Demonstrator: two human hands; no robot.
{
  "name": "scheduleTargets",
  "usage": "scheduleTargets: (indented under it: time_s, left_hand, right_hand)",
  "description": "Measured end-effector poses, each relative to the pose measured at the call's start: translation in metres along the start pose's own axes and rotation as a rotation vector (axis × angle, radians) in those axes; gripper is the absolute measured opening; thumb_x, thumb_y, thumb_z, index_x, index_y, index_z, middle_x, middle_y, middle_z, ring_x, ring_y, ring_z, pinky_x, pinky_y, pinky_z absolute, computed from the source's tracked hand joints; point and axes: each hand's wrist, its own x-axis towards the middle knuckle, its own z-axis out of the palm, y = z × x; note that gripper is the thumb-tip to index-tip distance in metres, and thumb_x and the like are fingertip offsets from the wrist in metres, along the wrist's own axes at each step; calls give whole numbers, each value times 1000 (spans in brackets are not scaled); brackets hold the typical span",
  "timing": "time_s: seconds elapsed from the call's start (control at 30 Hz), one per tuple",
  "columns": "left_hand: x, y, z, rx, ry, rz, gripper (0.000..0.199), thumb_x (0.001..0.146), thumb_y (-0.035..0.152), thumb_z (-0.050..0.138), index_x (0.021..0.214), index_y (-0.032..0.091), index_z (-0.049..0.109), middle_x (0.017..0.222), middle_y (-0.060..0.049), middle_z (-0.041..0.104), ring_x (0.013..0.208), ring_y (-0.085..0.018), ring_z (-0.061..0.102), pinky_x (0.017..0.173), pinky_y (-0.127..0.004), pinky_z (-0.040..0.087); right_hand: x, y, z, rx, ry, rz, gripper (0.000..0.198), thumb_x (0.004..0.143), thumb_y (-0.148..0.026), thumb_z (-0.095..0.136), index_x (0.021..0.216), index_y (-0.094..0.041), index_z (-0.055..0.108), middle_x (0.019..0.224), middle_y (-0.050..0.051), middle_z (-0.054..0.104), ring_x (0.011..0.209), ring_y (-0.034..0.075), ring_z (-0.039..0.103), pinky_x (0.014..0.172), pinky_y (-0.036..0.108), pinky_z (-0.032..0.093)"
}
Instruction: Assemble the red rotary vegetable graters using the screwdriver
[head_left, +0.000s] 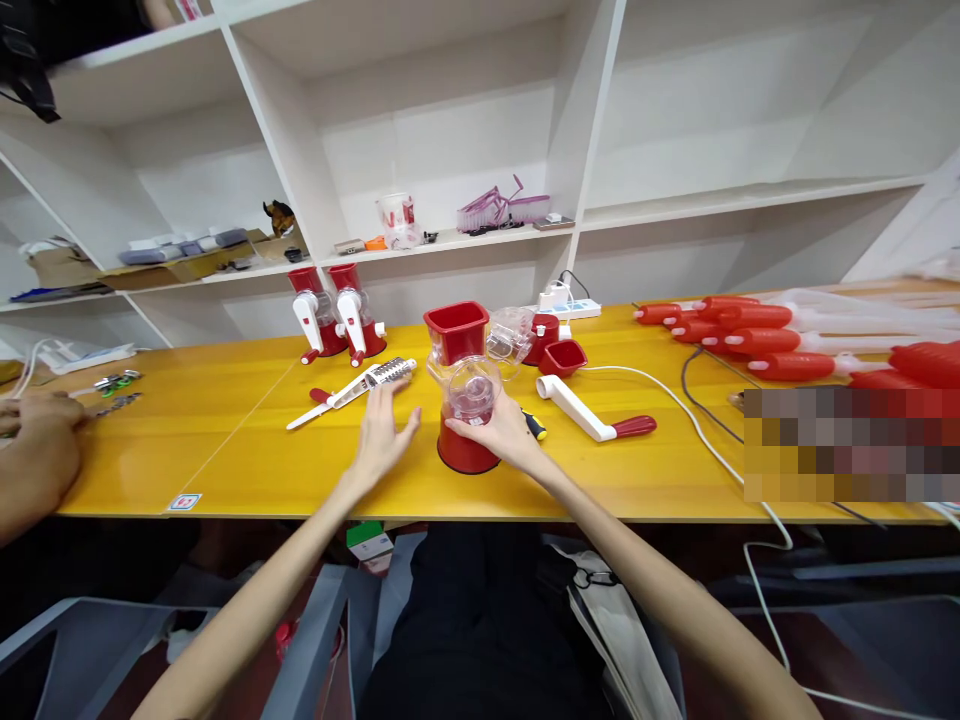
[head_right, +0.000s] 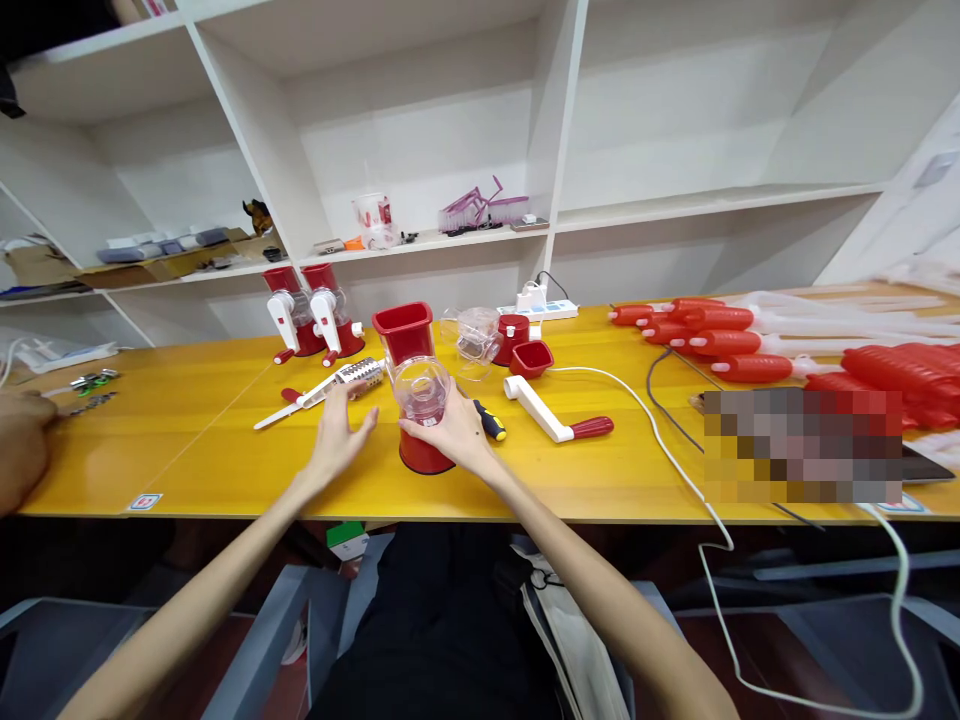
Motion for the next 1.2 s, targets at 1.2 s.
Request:
scheduleTargets:
  time_s: [1.2]
  left_hand:
    - [-9, 33, -22, -1060, 367, -622, 34, 83, 51, 68, 102, 23, 65, 109, -4, 73, 94, -18, 70, 76, -27, 57]
  right_hand:
    - [-13, 6, -35, 354, -344, 0, 88, 66, -48, 84, 141, -18, 49, 147, 14, 54, 140, 27, 52, 125, 47, 37]
